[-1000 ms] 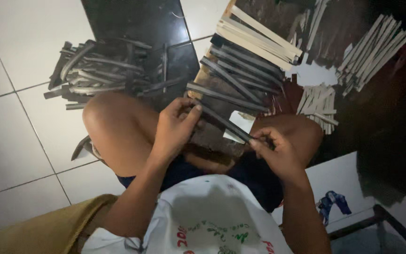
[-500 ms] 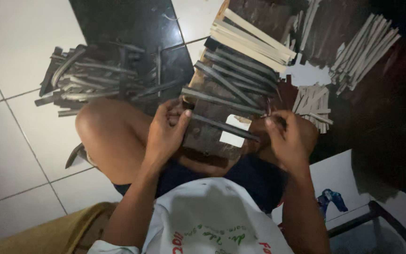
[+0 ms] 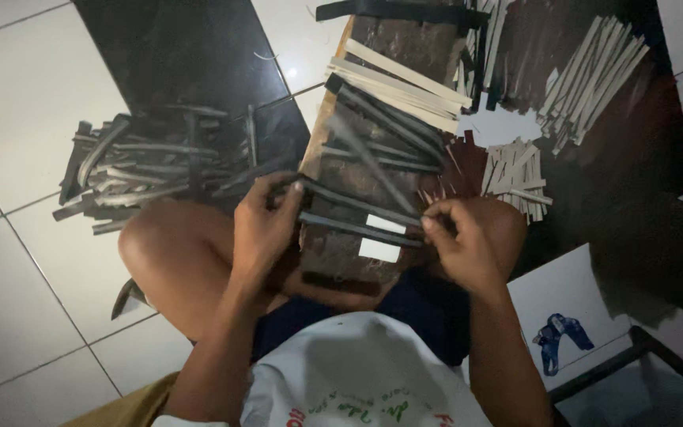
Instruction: The person sits on the floor and repeatedly rubs thin wooden strips against a fixed abrasive block to smooth their edges. They handle the strips one at a time, flipping them as needed, and place finished pieces into a growing pile.
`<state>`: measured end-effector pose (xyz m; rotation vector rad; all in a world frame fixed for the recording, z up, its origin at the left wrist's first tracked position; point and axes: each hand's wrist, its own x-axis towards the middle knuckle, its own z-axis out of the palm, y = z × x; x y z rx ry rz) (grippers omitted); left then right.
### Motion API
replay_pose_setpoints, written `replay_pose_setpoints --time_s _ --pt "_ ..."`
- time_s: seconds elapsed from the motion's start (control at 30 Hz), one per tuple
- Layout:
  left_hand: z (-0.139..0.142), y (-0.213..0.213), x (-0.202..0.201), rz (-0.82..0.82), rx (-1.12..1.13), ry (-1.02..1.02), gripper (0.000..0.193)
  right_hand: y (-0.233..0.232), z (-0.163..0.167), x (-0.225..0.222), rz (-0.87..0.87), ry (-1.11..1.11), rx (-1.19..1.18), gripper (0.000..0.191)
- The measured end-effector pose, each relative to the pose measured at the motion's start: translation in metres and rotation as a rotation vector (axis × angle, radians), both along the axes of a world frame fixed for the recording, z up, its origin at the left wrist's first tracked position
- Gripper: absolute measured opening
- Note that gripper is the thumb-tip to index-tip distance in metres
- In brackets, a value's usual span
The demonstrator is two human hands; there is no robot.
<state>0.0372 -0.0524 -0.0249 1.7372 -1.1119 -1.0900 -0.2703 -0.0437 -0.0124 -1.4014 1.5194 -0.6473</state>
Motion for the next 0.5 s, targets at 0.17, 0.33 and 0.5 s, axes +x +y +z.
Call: replay_pose_setpoints --time_s 0.17,0.33,0.5 --pt "0.007 -0.023 -0.006 -0.034 -0.137 -0.181 0.038 -0.007 -0.001 -0.013 0.035 -0.030 0.049 0.019" --pt "0.015 -0.050 -0.012 -0.148 -0.267 -0.257 0.040 -0.033 -0.003 -0.013 -0.071 0.075 -0.036 0.029" --pt "0.024 -0.078 -0.028 -0.324 -0.476 -0.520 0.050 -0.069 0.002 -0.012 -0.138 0.221 -0.238 0.034"
